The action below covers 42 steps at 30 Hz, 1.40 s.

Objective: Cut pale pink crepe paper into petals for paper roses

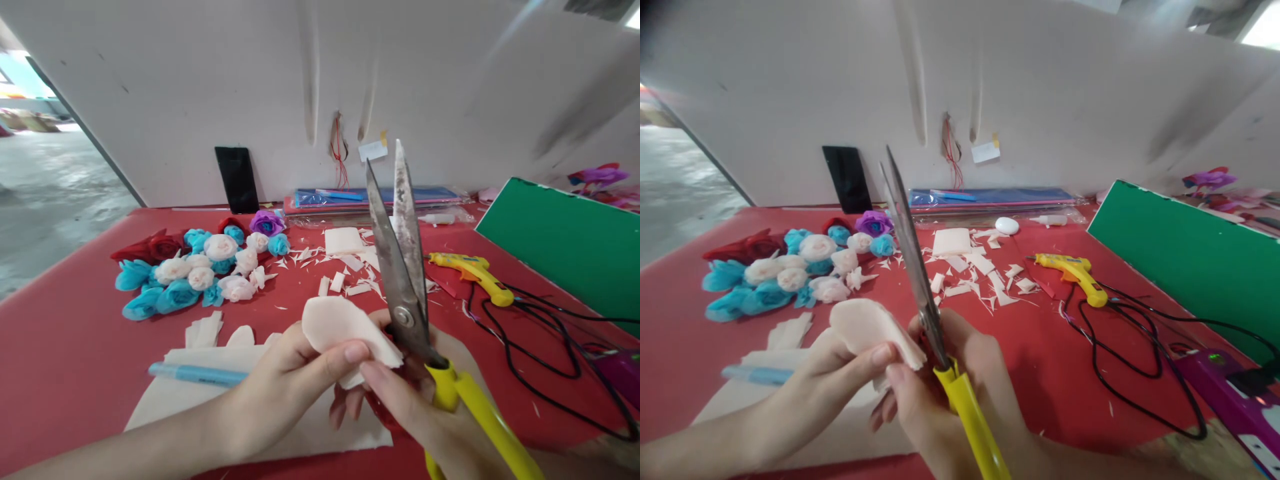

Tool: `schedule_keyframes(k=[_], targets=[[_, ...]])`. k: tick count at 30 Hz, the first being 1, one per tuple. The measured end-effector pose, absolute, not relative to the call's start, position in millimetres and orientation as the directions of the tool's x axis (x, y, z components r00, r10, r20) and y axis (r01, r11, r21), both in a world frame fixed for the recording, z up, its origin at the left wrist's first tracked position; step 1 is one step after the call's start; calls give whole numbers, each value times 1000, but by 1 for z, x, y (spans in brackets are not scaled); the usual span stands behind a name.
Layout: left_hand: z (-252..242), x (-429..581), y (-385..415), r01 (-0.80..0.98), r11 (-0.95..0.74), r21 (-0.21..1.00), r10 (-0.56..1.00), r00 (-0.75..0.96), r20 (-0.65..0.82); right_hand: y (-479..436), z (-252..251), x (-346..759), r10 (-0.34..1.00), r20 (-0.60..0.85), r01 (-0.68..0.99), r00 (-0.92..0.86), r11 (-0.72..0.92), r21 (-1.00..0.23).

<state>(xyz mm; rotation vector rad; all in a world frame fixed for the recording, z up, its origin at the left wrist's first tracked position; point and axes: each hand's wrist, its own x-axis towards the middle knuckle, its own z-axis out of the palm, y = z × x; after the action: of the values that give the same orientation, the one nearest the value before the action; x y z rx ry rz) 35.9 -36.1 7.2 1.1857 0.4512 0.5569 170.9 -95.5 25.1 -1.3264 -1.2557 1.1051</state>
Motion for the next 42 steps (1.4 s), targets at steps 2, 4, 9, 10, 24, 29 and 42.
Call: schedule_keyframes(k=[2, 4, 9, 10, 24, 29, 42], targets=[[8, 35, -36, -160, 194, 968, 643, 766, -3, -91, 21, 174, 1000, -22, 57, 13, -23, -998], [11, 32, -33, -114, 62, 992, 652, 757, 47, -88, 18, 178, 1000, -23, 20, -9, -23, -1000], [23, 22, -21, 20, -357, 934, 761, 586, 278, -88, 24, 178, 999, -7, 24, 43, -8, -1000], [24, 21, -18, 36, -410, 911, 762, 562, 321, -90, 27, 176, 997, -26, 40, 73, -29, -999], [21, 24, -19, -319, -542, 777, 562, 550, 618, -81, 6, 184, 957, -118, -441, -265, -229, -868], [27, 20, -13, -253, -802, 542, 350, 536, 768, -79, 7, 185, 920, -168, -631, -355, -368, -683], [20, 16, -4, -70, -794, 605, 422, 653, 629, -76, 15, 188, 857, -274, -601, -436, -504, -620]])
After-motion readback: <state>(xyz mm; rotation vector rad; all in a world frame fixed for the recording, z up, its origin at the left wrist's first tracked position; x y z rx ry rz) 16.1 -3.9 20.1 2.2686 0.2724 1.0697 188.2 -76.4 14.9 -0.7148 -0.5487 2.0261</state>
